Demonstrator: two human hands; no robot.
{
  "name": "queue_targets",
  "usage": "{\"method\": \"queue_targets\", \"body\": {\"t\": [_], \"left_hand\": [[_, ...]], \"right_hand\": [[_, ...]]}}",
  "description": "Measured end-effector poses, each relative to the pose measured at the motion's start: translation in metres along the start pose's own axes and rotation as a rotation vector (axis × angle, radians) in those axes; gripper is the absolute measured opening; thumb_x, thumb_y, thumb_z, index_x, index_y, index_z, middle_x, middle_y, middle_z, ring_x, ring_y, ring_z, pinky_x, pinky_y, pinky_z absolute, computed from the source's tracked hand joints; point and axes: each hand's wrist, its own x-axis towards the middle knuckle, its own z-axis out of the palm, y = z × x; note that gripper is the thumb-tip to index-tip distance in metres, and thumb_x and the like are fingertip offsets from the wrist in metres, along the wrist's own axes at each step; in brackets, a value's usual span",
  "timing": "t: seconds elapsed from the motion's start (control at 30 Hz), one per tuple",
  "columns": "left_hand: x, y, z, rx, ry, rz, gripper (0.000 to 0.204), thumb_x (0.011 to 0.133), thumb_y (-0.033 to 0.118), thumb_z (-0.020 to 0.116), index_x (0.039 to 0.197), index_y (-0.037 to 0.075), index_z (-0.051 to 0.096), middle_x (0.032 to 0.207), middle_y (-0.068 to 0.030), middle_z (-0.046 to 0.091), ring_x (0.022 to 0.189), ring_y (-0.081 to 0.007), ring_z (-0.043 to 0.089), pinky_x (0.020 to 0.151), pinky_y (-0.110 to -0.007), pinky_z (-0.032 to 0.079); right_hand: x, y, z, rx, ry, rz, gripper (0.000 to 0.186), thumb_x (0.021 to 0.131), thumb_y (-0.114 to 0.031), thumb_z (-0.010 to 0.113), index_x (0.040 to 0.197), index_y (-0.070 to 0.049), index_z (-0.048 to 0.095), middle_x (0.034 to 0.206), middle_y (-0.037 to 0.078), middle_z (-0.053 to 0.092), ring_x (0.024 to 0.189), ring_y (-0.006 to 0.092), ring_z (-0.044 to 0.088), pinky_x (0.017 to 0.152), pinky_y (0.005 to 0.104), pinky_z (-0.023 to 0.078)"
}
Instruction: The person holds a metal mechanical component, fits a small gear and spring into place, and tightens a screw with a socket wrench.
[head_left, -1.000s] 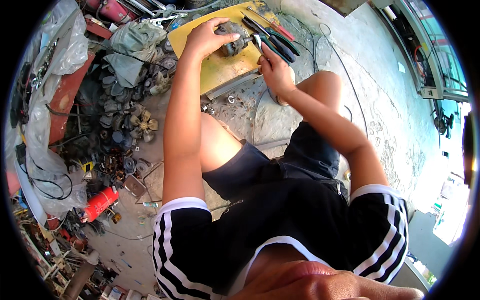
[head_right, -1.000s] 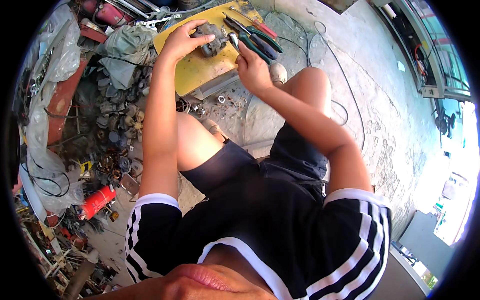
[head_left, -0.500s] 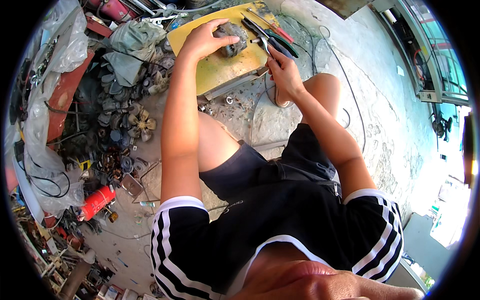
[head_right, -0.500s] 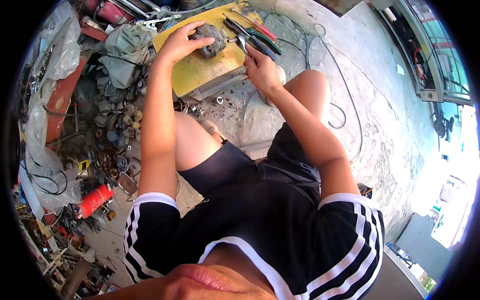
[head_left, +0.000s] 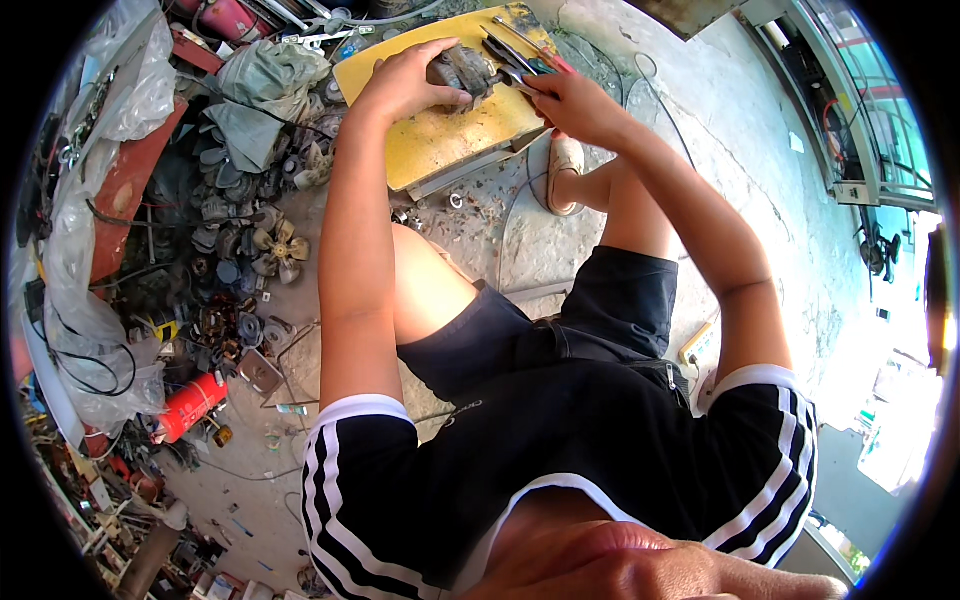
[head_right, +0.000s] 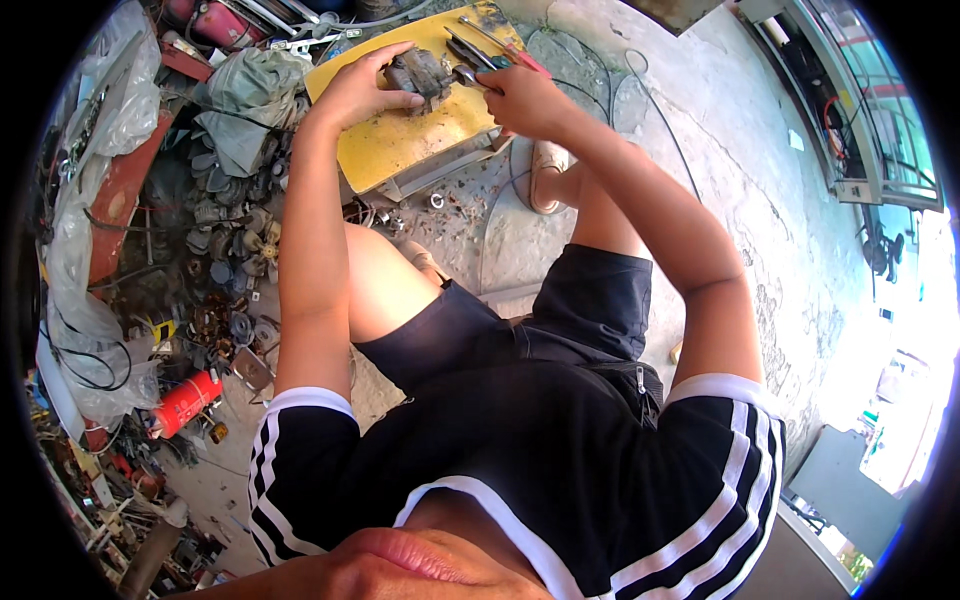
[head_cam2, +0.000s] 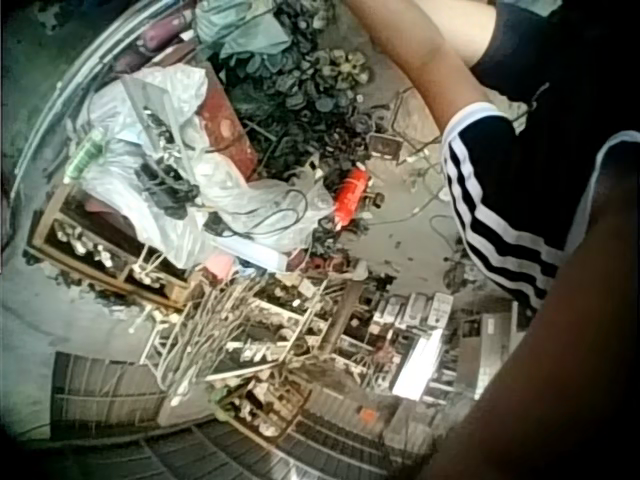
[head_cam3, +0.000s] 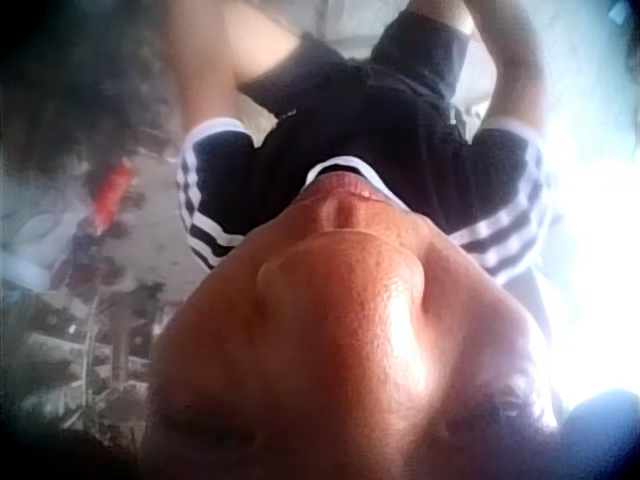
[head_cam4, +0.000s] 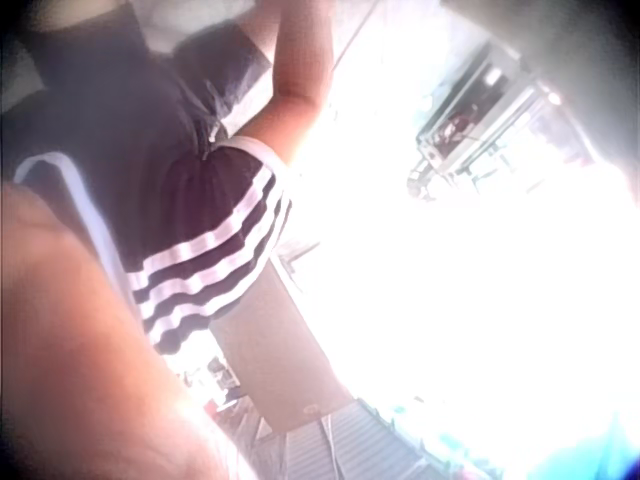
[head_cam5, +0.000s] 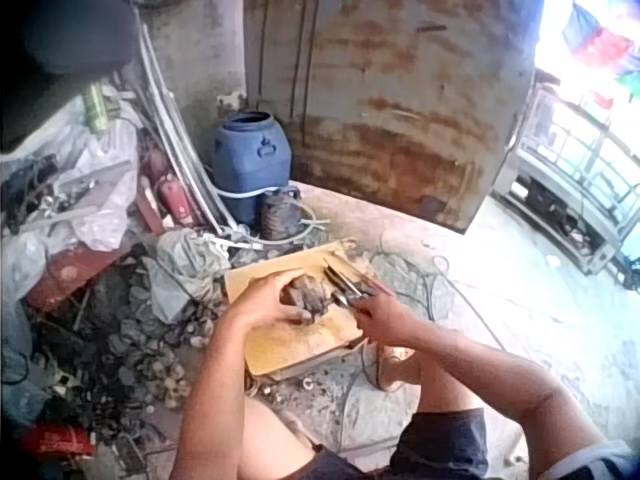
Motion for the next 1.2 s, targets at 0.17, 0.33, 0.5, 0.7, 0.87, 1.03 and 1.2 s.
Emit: {"method": "queue_targets", "body": {"t": [0.17, 0.33, 0.5, 0.7, 0.87, 1.03, 1.2], "left_hand": [[0.001, -0.004, 0.004, -0.035, 0.028, 0.001, 0.086, 0.065, 0.035, 0.088, 0.141, 0.018, 0.051, 0.129, -0.0138, 0.062, 0.116, -0.0275, 0.06, 0.098, -0.036, 0.046], [-0.003, -0.002, 0.0, -0.06, 0.02, -0.011, 0.086, 0.064, 0.038, 0.087, 0.14, 0.018, 0.052, 0.128, -0.0141, 0.062, 0.115, -0.0303, 0.06, 0.099, -0.038, 0.047], [-0.001, -0.001, 0.0, -0.005, 0.013, 0.001, 0.084, 0.066, 0.037, 0.086, 0.14, 0.018, 0.052, 0.133, -0.0128, 0.059, 0.118, -0.028, 0.059, 0.098, -0.036, 0.047], [-0.003, 0.0, 0.0, -0.037, 0.037, 0.031, 0.082, 0.068, 0.036, 0.085, 0.14, 0.017, 0.051, 0.136, -0.0132, 0.057, 0.124, -0.0294, 0.054, 0.104, -0.037, 0.043], [-0.004, -0.001, -0.002, -0.046, 0.042, 0.029, 0.085, 0.066, 0.04, 0.084, 0.14, 0.016, 0.051, 0.132, -0.0126, 0.06, 0.119, -0.0284, 0.058, 0.101, -0.038, 0.045], [-0.004, 0.001, -0.003, -0.077, 0.014, 0.016, 0.085, 0.065, 0.039, 0.084, 0.14, 0.017, 0.051, 0.123, -0.0115, 0.064, 0.11, -0.0267, 0.061, 0.095, -0.037, 0.047], [-0.005, 0.0, 0.0, -0.058, 0.074, 0.06, 0.084, 0.066, 0.037, 0.084, 0.14, 0.017, 0.051, 0.112, -0.0103, 0.068, 0.102, -0.0254, 0.064, 0.091, -0.036, 0.049]], "right_hand": [[0.033, -0.03, -0.038, -0.068, -0.333, 0.18, 0.031, 0.096, -0.021, 0.05, 0.113, 0.0, 0.065, 0.075, 0.005, 0.063, 0.06, 0.0125, 0.06, 0.056, 0.0269, 0.051], [0.041, -0.035, -0.038, -0.184, -0.358, 0.132, 0.03, 0.095, -0.019, 0.051, 0.112, 0.0, 0.066, 0.077, 0.005, 0.065, 0.056, 0.012, 0.058, 0.052, 0.0265, 0.048], [-0.004, 0.013, 0.013, 0.074, 0.078, 0.001, 0.039, 0.098, -0.021, 0.053, 0.135, -0.009, 0.057, 0.085, 0.003, 0.068, 0.07, 0.0085, 0.064, 0.062, 0.0254, 0.053], [0.003, 0.055, 0.108, 0.731, 0.383, -0.043, 0.044, 0.094, -0.009, 0.062, 0.136, -0.004, 0.055, 0.098, 0.004, 0.072, 0.083, 0.0075, 0.066, 0.074, 0.0236, 0.052], [0.011, 0.059, 0.134, 1.002, 0.505, 0.033, 0.042, 0.094, -0.008, 0.062, 0.135, -0.002, 0.055, 0.097, 0.003, 0.068, 0.081, 0.0084, 0.064, 0.069, 0.0229, 0.052], [-0.014, 0.055, 0.107, 0.908, 0.473, 0.143, 0.039, 0.096, -0.011, 0.058, 0.136, -0.009, 0.057, 0.089, 0.001, 0.064, 0.075, 0.0076, 0.059, 0.062, 0.0228, 0.051], [-0.013, 0.045, 0.074, 0.593, 0.417, 0.072, 0.041, 0.095, -0.018, 0.057, 0.135, -0.011, 0.058, 0.089, 0.003, 0.067, 0.068, 0.0082, 0.058, 0.062, 0.026, 0.053]]}}
